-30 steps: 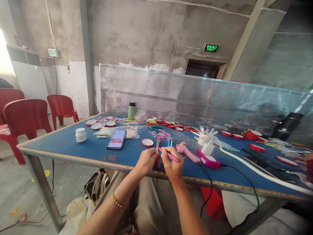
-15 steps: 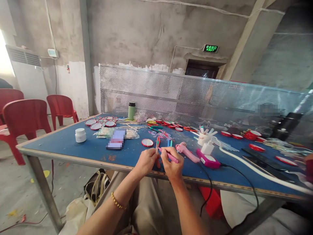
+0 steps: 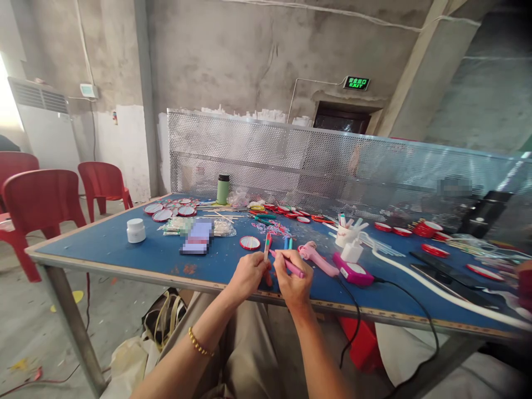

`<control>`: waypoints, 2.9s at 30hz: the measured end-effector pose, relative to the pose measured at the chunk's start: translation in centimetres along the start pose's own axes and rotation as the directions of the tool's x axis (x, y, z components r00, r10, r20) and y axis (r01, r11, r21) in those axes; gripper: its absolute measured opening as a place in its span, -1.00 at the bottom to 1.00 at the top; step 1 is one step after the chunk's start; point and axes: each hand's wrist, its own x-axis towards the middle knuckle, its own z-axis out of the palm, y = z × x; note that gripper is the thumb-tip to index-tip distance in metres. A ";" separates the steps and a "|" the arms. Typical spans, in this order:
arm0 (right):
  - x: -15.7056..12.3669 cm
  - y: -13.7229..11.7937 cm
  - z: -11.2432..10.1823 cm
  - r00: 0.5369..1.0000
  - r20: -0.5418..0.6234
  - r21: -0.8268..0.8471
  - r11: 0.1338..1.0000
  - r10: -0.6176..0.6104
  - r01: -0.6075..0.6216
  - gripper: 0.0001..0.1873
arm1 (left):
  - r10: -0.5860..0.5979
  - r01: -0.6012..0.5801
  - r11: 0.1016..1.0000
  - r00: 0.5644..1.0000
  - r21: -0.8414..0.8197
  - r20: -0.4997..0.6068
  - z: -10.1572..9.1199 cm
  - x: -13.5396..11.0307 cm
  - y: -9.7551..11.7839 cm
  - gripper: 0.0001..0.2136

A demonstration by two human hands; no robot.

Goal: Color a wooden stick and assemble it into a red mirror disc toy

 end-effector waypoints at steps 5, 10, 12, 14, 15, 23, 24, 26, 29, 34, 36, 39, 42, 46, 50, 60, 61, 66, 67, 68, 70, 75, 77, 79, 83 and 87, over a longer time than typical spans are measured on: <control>0.0 0.0 0.1 0.999 0.024 0.008 0.999 -0.035 0.035 -0.81 | 0.011 -0.011 1.000 1.000 0.005 -0.001 0.0 0.0 -0.2 -0.65; 0.0 0.0 0.0 1.000 0.000 -0.015 1.000 -0.020 0.020 -0.80 | 0.017 -0.017 1.000 1.000 0.010 -0.002 0.0 0.1 -0.3 -0.64; 0.0 0.0 0.0 0.999 0.008 0.000 0.999 -0.038 0.038 -0.80 | 0.024 -0.024 1.000 1.000 0.010 -0.004 0.1 0.1 -0.4 -0.65; 0.0 0.0 0.0 0.998 0.025 0.014 0.998 -0.057 0.056 -0.82 | 0.032 -0.032 0.999 0.999 0.010 -0.010 0.1 0.1 -0.5 -0.65; 0.0 0.0 0.0 0.998 0.033 0.018 0.998 -0.062 0.062 -0.82 | 0.036 -0.035 0.999 0.999 0.010 -0.012 0.1 0.1 -0.6 -0.65; 0.0 -0.1 0.0 0.996 0.070 0.029 0.998 -0.063 0.061 -0.82 | 0.064 -0.064 0.998 0.998 0.011 -0.023 0.2 0.4 -0.8 -0.60; 0.0 -0.1 0.1 0.995 0.072 0.025 0.998 -0.064 0.062 -0.82 | 0.067 -0.067 0.998 0.998 0.010 -0.022 0.2 0.4 -0.8 -0.60; 0.0 0.0 0.1 0.996 0.063 0.015 0.998 -0.065 0.064 -0.82 | 0.067 -0.067 0.998 0.998 0.005 -0.020 0.2 0.4 -0.8 -0.60; -0.1 0.0 0.1 0.998 0.009 -0.002 0.998 -0.061 0.061 -0.81 | 0.052 -0.052 0.999 0.999 -0.006 -0.015 0.1 0.3 -0.6 -0.63; -0.1 0.1 0.0 0.998 -0.030 -0.011 0.999 -0.049 0.049 -0.82 | 0.030 -0.030 0.999 1.000 -0.024 -0.007 0.0 0.0 -0.3 -0.65; -0.1 0.1 0.0 0.998 -0.019 -0.013 0.999 -0.052 0.052 -0.82 | 0.028 -0.029 0.999 1.000 -0.029 -0.010 0.0 -0.1 -0.3 -0.66; 0.0 0.1 0.0 0.998 0.000 -0.008 0.998 -0.057 0.057 -0.83 | 0.029 -0.030 0.999 1.000 -0.035 -0.011 0.1 -0.1 -0.3 -0.66; -0.1 0.0 0.0 0.998 0.011 0.001 0.998 -0.056 0.056 -0.83 | 0.028 -0.029 0.999 1.000 -0.039 -0.010 0.1 0.0 -0.4 -0.67; -0.1 0.1 0.0 0.999 0.004 -0.005 0.999 -0.043 0.043 -0.82 | 0.028 -0.028 0.999 1.000 -0.037 -0.008 0.1 0.0 -0.4 -0.68; -0.1 0.0 0.0 0.999 0.007 -0.008 0.999 -0.043 0.043 -0.82 | 0.030 -0.031 0.999 0.999 -0.027 -0.011 0.1 0.0 -0.5 -0.68; -0.2 0.0 0.0 0.999 0.031 0.005 1.000 -0.016 0.016 -0.81 | 0.030 -0.029 1.000 1.000 0.011 -0.009 0.0 0.1 -0.3 -0.66; -0.2 0.0 0.0 0.999 0.033 0.003 1.000 -0.014 0.013 -0.80 | 0.029 -0.029 1.000 1.000 0.012 -0.008 0.0 0.0 -0.3 -0.66; -0.1 -0.1 0.0 0.999 0.047 0.002 1.000 -0.015 0.015 -0.79 | 0.028 -0.028 1.000 1.000 0.006 -0.009 0.0 0.0 -0.2 -0.66; -0.1 -0.1 0.0 0.999 0.048 0.003 1.000 -0.018 0.018 -0.79 | 0.030 -0.029 1.000 1.000 0.005 -0.010 0.0 0.1 -0.3 -0.66; -0.1 -0.1 0.0 0.999 0.049 0.003 1.000 -0.022 0.021 -0.79 | 0.031 -0.031 1.000 0.999 0.004 -0.010 0.0 0.1 -0.3 -0.66; -0.1 0.0 0.0 0.999 0.047 0.002 1.000 -0.028 0.028 -0.80 | 0.036 -0.036 0.999 0.999 0.003 -0.011 0.0 0.1 -0.4 -0.65; -0.1 0.1 0.0 0.999 0.016 -0.017 0.999 -0.034 0.034 -0.80 | 0.040 -0.040 0.999 0.999 0.007 -0.009 0.0 0.1 -0.5 -0.66; -0.1 0.0 0.0 0.999 -0.003 -0.019 0.999 -0.033 0.033 -0.80 | 0.036 -0.036 0.999 0.999 0.006 0.000 0.0 0.1 -0.5 -0.66; -0.1 0.0 0.0 0.999 -0.018 -0.021 0.999 -0.033 0.033 -0.79 | 0.030 -0.030 1.000 1.000 0.005 0.008 0.0 0.1 -0.4 -0.66; 0.0 -0.1 0.0 0.999 -0.036 -0.031 0.999 -0.038 0.037 -0.80 | 0.022 -0.022 1.000 1.000 0.008 0.012 0.0 0.1 -0.4 -0.66; 0.0 0.0 0.1 0.999 -0.009 -0.024 0.999 -0.049 0.048 -0.81 | 0.022 -0.022 1.000 1.000 0.014 0.006 0.0 0.0 -0.2 -0.66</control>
